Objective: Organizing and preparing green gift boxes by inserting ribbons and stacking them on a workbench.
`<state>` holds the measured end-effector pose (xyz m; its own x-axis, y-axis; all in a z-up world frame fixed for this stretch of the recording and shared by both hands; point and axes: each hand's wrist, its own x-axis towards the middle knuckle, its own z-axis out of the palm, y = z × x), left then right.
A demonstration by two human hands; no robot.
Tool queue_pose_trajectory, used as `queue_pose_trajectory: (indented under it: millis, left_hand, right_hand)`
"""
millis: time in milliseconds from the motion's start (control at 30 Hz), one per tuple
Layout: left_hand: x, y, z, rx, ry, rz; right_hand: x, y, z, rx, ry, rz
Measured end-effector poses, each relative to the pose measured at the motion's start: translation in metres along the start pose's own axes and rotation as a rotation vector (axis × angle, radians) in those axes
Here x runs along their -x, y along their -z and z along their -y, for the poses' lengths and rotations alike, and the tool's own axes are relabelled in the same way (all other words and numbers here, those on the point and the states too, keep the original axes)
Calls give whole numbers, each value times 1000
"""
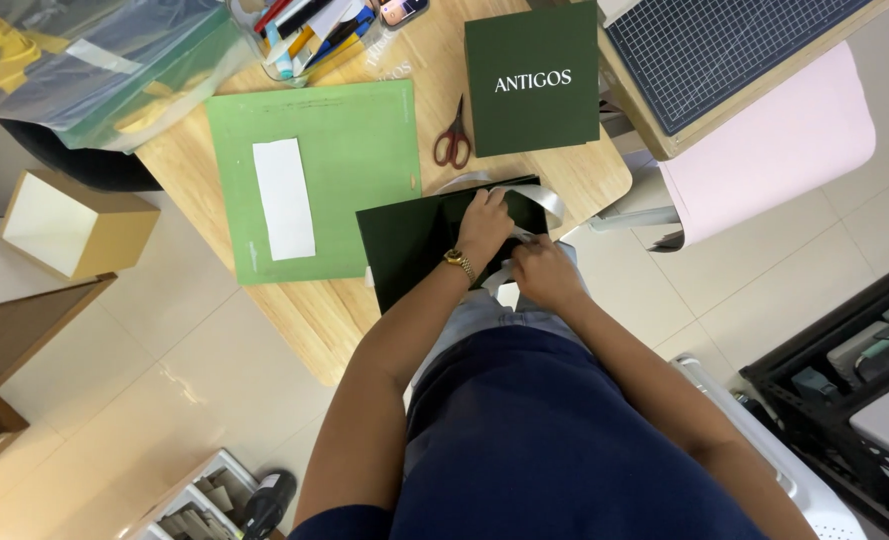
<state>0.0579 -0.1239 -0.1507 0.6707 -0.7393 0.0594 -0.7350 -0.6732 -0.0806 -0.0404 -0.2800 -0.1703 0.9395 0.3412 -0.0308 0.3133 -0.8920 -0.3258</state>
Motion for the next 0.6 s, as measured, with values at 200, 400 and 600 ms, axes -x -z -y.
queue_pose_trajectory:
  millis: [200,400,600]
  left_hand:
    - [32,-4,-9,171,65,-24]
    - [45,56,-29,177,127,-65]
    - [66,9,-71,420,180,45]
  right_hand:
    - [-33,14,10,-567,-412,101]
    - [-70,-8,10,-723,-657,165]
    - [-94,77,51,-698,-430,76]
